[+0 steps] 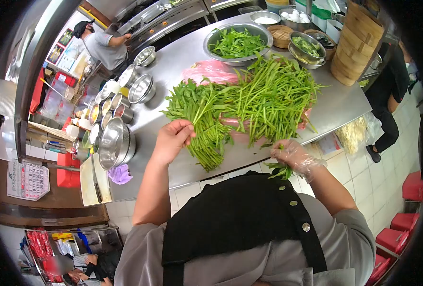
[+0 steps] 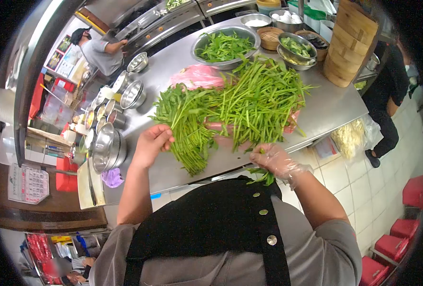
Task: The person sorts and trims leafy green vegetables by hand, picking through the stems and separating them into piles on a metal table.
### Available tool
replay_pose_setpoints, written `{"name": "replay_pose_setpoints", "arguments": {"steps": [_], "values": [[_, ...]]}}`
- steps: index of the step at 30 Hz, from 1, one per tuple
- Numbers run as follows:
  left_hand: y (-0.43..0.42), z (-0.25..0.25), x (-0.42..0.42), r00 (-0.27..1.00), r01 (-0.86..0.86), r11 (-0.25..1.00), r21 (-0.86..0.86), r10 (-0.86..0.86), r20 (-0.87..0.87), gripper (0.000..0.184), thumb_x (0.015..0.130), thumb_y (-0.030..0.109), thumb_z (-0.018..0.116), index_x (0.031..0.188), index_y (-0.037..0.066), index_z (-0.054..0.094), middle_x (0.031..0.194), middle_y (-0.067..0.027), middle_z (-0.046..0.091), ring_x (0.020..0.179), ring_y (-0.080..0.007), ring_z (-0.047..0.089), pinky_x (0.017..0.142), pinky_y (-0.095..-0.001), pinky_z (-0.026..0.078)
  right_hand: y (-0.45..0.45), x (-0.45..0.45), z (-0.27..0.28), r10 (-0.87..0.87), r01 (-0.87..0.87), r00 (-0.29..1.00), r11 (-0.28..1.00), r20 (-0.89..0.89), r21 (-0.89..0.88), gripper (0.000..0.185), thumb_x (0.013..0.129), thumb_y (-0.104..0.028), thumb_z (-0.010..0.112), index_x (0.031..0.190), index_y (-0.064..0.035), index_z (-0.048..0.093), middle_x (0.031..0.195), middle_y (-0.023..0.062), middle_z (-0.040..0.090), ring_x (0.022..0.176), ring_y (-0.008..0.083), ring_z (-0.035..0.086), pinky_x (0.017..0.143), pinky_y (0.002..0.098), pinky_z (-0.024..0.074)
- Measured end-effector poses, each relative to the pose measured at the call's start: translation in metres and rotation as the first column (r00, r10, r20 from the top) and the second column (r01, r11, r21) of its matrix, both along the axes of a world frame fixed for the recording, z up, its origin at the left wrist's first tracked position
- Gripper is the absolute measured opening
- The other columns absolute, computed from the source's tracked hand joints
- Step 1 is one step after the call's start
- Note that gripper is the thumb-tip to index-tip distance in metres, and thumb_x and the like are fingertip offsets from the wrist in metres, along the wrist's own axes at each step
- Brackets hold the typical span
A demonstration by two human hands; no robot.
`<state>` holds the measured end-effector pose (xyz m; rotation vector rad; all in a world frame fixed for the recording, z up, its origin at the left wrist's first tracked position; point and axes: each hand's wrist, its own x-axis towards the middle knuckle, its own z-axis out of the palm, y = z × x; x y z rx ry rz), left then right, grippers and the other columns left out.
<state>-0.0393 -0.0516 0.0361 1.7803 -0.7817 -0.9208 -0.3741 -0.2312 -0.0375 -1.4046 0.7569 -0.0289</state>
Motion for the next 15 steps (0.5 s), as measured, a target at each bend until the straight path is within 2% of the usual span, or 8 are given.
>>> {"name": "replay_pose_setpoints", "arguments": {"steps": [3, 6, 8, 9, 12, 13, 15], "values": [[0.022, 0.001, 0.018, 0.998, 0.059, 0.998, -0.031, -0.059, 0.001, 0.012, 0.099, 0.017, 0.067, 0.104, 0.006, 0.066, 0.085, 0.0010, 0.068, 0.067, -0.0046, 0.055, 0.059, -0.0200, 0.040, 0.024, 0.034, -0.004, 0.059, 0.012, 0.962, 0.966, 0.267, -0.257, 0.019, 0.093, -0.022, 0.074, 0.096, -0.0041, 0.070, 0.084, 0.0009, 0.069, 0.075, 0.0111, 0.061, 0.072, 0.0288, 0.0498], [0.039, -0.012, 0.042, 0.986, 0.105, 0.992, -0.073, -0.095, 0.136, 0.010, 0.099, 0.012, 0.066, 0.104, 0.003, 0.066, 0.085, 0.0007, 0.068, 0.070, -0.0045, 0.056, 0.061, -0.0203, 0.042, 0.053, 0.078, 0.026, 0.118, 0.112, 0.916, 0.841, 0.382, -0.529, 0.016, 0.093, -0.017, 0.073, 0.101, -0.0032, 0.072, 0.098, 0.0091, 0.076, 0.083, 0.0210, 0.072, 0.078, 0.0343, 0.0562], [0.049, -0.013, 0.052, 0.966, 0.130, 0.990, -0.056, -0.114, 0.232, 0.010, 0.098, 0.010, 0.066, 0.103, 0.001, 0.066, 0.085, 0.0005, 0.068, 0.073, -0.0050, 0.058, 0.065, -0.0208, 0.045, 0.066, 0.113, 0.054, 0.228, 0.188, 0.893, 0.594, 0.388, -0.782, 0.018, 0.093, -0.018, 0.072, 0.106, -0.0048, 0.072, 0.103, 0.0139, 0.075, 0.089, 0.0281, 0.073, 0.080, 0.0390, 0.0577], [0.054, -0.011, 0.055, 0.952, 0.145, 0.988, -0.045, -0.127, 0.280, 0.010, 0.098, 0.008, 0.065, 0.103, 0.000, 0.066, 0.085, 0.0003, 0.067, 0.075, -0.0052, 0.058, 0.067, -0.0211, 0.046, 0.072, 0.130, 0.068, 0.284, 0.228, 0.882, 0.441, 0.376, -0.868, 0.020, 0.093, -0.018, 0.071, 0.108, -0.0056, 0.072, 0.106, 0.0163, 0.075, 0.093, 0.0316, 0.074, 0.080, 0.0414, 0.0585], [0.071, 0.000, 0.060, 0.924, 0.197, 0.980, -0.009, -0.182, 0.337, 0.010, 0.097, 0.007, 0.066, 0.103, -0.001, 0.066, 0.087, 0.0001, 0.067, 0.079, -0.0068, 0.061, 0.073, -0.0224, 0.049, 0.102, 0.172, 0.101, 0.253, 0.054, 0.963, 0.159, 0.093, -0.986, 0.026, 0.092, -0.024, 0.069, 0.113, -0.0079, 0.071, 0.103, 0.0176, 0.074, 0.093, 0.0365, 0.071, 0.079, 0.0461, 0.0583], [0.077, -0.004, 0.065, 0.930, 0.217, 0.976, -0.021, -0.200, 0.309, 0.010, 0.097, 0.007, 0.066, 0.103, -0.002, 0.066, 0.087, 0.0000, 0.068, 0.079, -0.0069, 0.061, 0.073, -0.0226, 0.049, 0.107, 0.186, 0.095, 0.259, 0.047, 0.963, 0.106, 0.073, -0.993, 0.025, 0.094, -0.028, 0.065, 0.109, -0.0096, 0.071, 0.096, 0.0142, 0.074, 0.088, 0.0347, 0.072, 0.076, 0.0469, 0.0578], [0.086, -0.010, 0.075, 0.939, 0.255, 0.966, -0.051, -0.235, 0.252, 0.010, 0.097, 0.006, 0.066, 0.103, -0.002, 0.066, 0.088, 0.0000, 0.068, 0.079, -0.0071, 0.061, 0.073, -0.0230, 0.049, 0.118, 0.205, 0.100, 0.242, -0.110, 0.966, 0.064, -0.092, -0.992, 0.020, 0.093, -0.028, 0.065, 0.102, -0.0104, 0.070, 0.091, 0.0132, 0.073, 0.086, 0.0346, 0.071, 0.073, 0.0475, 0.0573]]}}
